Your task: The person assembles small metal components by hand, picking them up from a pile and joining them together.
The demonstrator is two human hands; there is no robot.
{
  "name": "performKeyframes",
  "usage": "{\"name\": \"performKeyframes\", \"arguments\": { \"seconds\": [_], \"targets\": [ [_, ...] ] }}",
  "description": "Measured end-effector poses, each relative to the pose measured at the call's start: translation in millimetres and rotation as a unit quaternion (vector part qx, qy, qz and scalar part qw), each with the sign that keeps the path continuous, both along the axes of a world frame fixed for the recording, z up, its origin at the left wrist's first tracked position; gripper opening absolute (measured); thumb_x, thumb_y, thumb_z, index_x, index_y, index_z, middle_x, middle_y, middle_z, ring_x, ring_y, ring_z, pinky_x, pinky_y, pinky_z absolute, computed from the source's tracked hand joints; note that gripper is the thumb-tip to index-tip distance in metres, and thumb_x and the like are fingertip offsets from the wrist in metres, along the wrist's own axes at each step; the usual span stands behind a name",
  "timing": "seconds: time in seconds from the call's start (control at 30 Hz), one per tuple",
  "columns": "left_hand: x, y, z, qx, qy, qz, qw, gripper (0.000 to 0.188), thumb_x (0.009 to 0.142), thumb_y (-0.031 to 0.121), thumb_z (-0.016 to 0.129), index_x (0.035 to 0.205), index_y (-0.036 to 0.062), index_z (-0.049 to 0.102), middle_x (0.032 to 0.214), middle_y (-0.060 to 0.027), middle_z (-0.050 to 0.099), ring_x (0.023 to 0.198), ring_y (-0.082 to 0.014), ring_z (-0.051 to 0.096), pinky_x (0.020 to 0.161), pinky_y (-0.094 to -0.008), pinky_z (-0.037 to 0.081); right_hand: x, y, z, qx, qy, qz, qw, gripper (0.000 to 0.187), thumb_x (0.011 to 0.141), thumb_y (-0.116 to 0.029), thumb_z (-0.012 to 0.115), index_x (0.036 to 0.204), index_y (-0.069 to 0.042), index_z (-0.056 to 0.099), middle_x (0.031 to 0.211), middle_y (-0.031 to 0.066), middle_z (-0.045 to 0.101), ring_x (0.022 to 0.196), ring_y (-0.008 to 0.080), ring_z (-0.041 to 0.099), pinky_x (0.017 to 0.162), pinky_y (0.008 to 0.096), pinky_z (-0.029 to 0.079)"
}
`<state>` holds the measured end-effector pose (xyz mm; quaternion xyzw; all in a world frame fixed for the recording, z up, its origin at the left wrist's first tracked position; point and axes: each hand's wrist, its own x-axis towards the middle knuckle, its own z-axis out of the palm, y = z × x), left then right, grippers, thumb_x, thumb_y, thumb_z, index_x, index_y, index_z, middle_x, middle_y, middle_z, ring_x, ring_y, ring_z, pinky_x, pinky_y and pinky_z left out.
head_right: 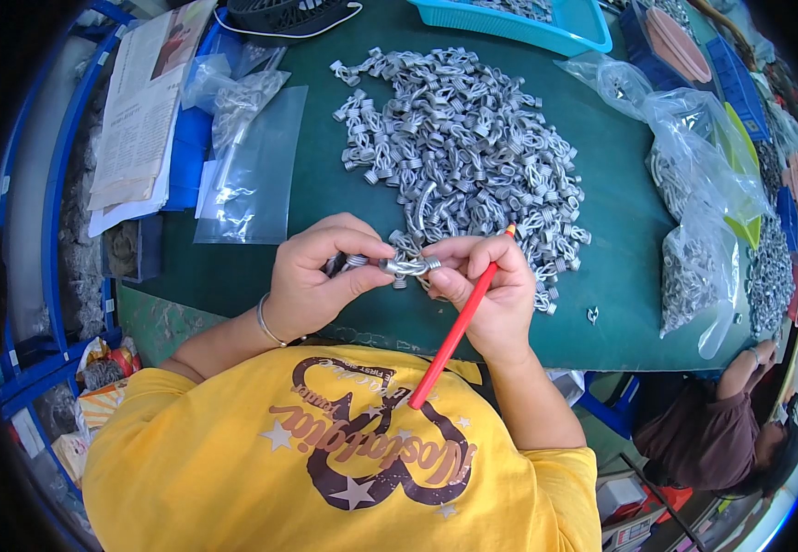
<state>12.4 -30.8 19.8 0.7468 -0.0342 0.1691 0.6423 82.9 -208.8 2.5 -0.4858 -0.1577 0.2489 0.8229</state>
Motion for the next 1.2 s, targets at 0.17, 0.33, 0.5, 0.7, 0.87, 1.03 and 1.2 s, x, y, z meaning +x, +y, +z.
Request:
{"name": "performKeyframes", "arguments": {
  "seconds": [0.17, 0.33, 0.5, 0.7, 0.87, 1.03, 1.2],
  "targets": [
    [-2, 1, 4, -0.033, 0.073, -0.028, 0.996, 0.023, 0.072, -0.001, 0.068, 0.094, 0.0005, 0.062, 0.080, -0.0053, 0.059, 0.070, -0.0093, 0.054, 0.063, -0.0202, 0.042, -1, 2, -1, -0.010, -0.082, -0.056, 0.995, 0.033, 0.070, 0.013, 0.065, 0.078, -0.005, 0.038, 0.097, 0.0191, 0.057, 0.075, 0.0147, 0.059, 0.066, 0.0233, 0.050],
    [-1, 2, 8, -0.118, 0.181, -0.048, 0.975, 0.022, 0.077, 0.002, 0.063, 0.099, 0.0002, 0.060, 0.081, -0.0057, 0.059, 0.068, -0.0091, 0.055, 0.054, -0.0186, 0.043, -3, 4, 8, -0.030, -0.204, -0.099, 0.974, 0.035, 0.069, 0.010, 0.067, 0.077, -0.006, 0.038, 0.096, 0.0194, 0.058, 0.072, 0.0149, 0.058, 0.063, 0.0246, 0.049],
    [5, 3, 2, -0.524, 0.318, -0.134, 0.779, 0.029, 0.084, 0.005, 0.054, 0.112, 0.0003, 0.051, 0.095, -0.0101, 0.059, 0.076, -0.0144, 0.059, 0.057, -0.0236, 0.049, 0, 8, 25, -0.067, -0.376, -0.055, 0.922, 0.031, 0.070, 0.008, 0.066, 0.074, -0.005, 0.038, 0.090, 0.0194, 0.061, 0.072, 0.0194, 0.060, 0.061, 0.0269, 0.049],
    [-1, 7, -24, -0.415, 0.246, -0.077, 0.872, 0.014, 0.088, 0.019, 0.052, 0.095, 0.0069, 0.054, 0.075, -0.0021, 0.051, 0.062, -0.0096, 0.048, 0.046, -0.0204, 0.034, 22, -12, 12, -0.264, -0.345, -0.163, 0.886, 0.024, 0.072, 0.008, 0.063, 0.069, -0.004, 0.042, 0.078, 0.0108, 0.062, 0.063, 0.0140, 0.056, 0.057, 0.0241, 0.045],
    [4, 4, -14, -0.385, 0.211, -0.051, 0.897, 0.009, 0.084, 0.013, 0.055, 0.089, 0.0063, 0.052, 0.071, -0.0016, 0.050, 0.058, -0.0092, 0.046, 0.046, -0.0209, 0.036, 18, -11, 9, -0.432, -0.523, -0.072, 0.731, 0.032, 0.059, -0.004, 0.075, 0.068, -0.006, 0.044, 0.072, 0.0073, 0.060, 0.067, 0.0251, 0.055, 0.062, 0.0336, 0.040],
    [5, 0, -12, -0.283, 0.202, -0.016, 0.937, 0.011, 0.083, 0.011, 0.058, 0.090, 0.0047, 0.053, 0.070, -0.0015, 0.051, 0.058, -0.0081, 0.047, 0.047, -0.0203, 0.038, 13, 1, 5, -0.435, -0.539, -0.120, 0.711, 0.027, 0.058, 0.001, 0.071, 0.073, -0.006, 0.049, 0.068, 0.0066, 0.056, 0.063, 0.0264, 0.052, 0.062, 0.0359, 0.038],
    [2, 1, -15, -0.115, 0.155, -0.007, 0.981, 0.014, 0.081, 0.010, 0.061, 0.091, 0.0029, 0.054, 0.070, -0.0015, 0.053, 0.059, -0.0068, 0.049, 0.048, -0.0194, 0.039, 14, 9, 8, -0.436, -0.552, -0.149, 0.695, 0.022, 0.062, 0.002, 0.067, 0.072, -0.006, 0.049, 0.067, 0.0062, 0.056, 0.067, 0.0260, 0.052, 0.061, 0.0363, 0.037]
  ]
}}
